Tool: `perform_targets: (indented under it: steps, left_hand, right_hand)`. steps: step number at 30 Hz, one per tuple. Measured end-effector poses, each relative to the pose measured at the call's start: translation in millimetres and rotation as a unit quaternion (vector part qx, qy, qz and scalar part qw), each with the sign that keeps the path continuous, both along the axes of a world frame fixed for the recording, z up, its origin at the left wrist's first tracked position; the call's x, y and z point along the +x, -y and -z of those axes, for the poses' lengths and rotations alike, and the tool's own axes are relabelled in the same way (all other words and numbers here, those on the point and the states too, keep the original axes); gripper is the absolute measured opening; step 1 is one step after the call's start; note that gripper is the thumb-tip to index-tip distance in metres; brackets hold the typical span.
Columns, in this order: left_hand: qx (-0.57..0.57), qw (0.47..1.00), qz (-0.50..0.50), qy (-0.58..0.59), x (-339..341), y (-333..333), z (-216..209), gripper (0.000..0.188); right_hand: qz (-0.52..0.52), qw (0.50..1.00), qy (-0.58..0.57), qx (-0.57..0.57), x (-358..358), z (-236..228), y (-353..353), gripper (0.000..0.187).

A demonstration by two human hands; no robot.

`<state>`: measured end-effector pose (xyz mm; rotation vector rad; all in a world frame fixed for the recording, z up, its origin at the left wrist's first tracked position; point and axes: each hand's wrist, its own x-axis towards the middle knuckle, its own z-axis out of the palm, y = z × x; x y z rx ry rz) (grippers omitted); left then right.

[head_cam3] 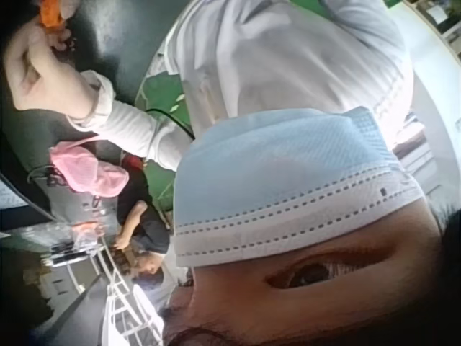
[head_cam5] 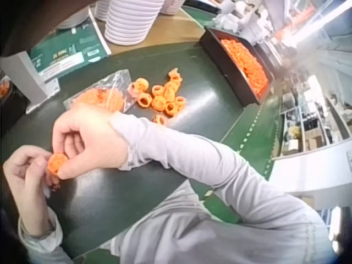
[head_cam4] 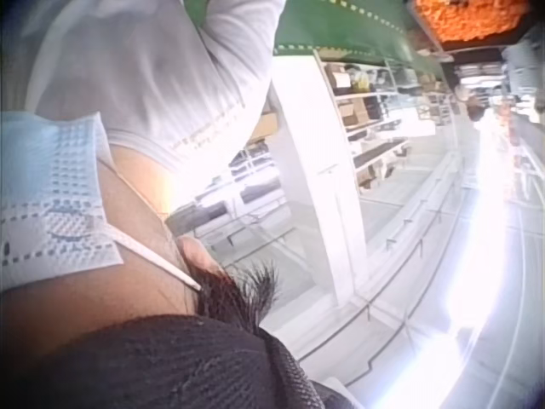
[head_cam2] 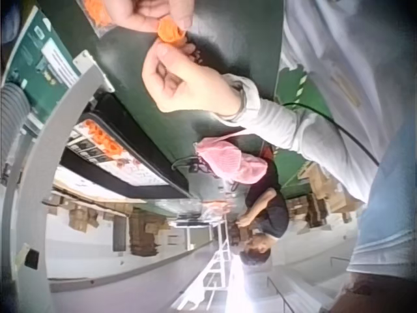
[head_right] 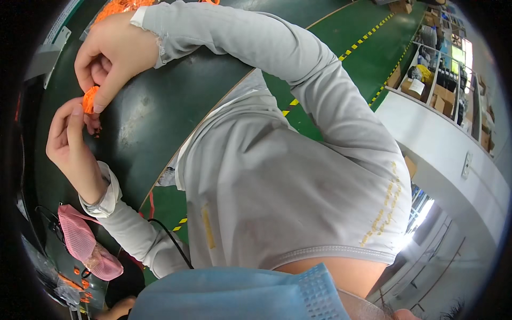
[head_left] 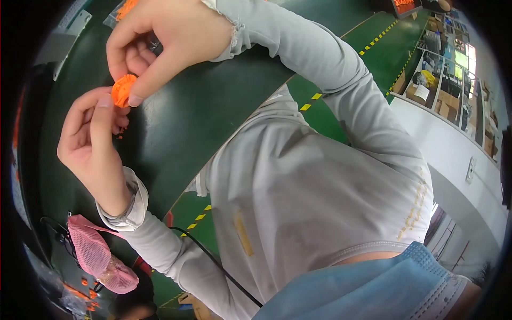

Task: Assembling small orange plastic components at a workbench.

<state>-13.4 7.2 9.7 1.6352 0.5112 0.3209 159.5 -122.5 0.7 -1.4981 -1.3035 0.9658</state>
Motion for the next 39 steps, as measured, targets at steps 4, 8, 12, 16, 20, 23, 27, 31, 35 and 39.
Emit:
perform_targets:
  steps: [4, 8, 12, 16, 20, 23, 27, 31, 35, 39]
  left_hand:
    - [-0.007, 0.999, 0.014, -0.040, -2.9, -0.2, -2.0, 0.013]
    - [0.002, 0.999, 0.008, -0.051, -1.4, 1.7, -1.9, 0.012]
    - [0.007, 0.998, 0.008, -0.062, -1.4, 3.6, -2.7, 0.007]
    - [0.018, 0.998, 0.033, -0.051, -0.7, 1.5, 1.5, 0.004]
    - [0.022, 0.998, 0.020, -0.047, -4.6, 5.6, 3.4, 0.004]
    - [0.036, 0.999, 0.001, -0.031, -1.9, 10.3, 1.4, 0.005]
    - [0.035, 0.998, -0.042, 0.004, -0.8, 16.5, 1.8, 0.006]
    - [0.079, 0.991, -0.092, -0.051, -5.1, 23.1, -2.9, 0.005]
    - [0.053, 0.996, -0.071, 0.008, 4.8, 28.2, -0.2, 0.006]
    - [0.028, 0.995, -0.089, -0.021, -1.4, 28.5, -1.1, 0.006]
  right_hand:
    - [-0.014, 0.998, 0.058, 0.021, -2.3, 4.5, -3.4, 0.031]
    - [-0.028, 0.993, 0.111, 0.037, -2.0, 3.7, -2.6, 0.027]
    - [-0.033, 0.989, 0.134, 0.046, -5.1, 5.5, -3.9, 0.025]
    - [-0.034, 0.979, 0.198, 0.043, -6.0, 3.5, -4.0, 0.024]
    - [-0.040, 0.959, 0.271, 0.068, -7.1, 4.4, -6.6, 0.022]
    - [-0.024, 0.955, 0.280, 0.101, -5.7, 5.2, -3.8, 0.022]
    - [-0.010, 0.945, 0.286, 0.157, -4.7, 8.1, -4.3, 0.021]
    - [-0.048, 0.972, 0.194, 0.122, 7.2, -4.9, -10.4, 0.023]
    - [-0.195, 0.962, -0.119, -0.150, 46.0, -51.0, -8.5, 0.025]
    - [-0.129, 0.975, 0.182, 0.004, 12.5, -6.0, -19.8, 0.023]
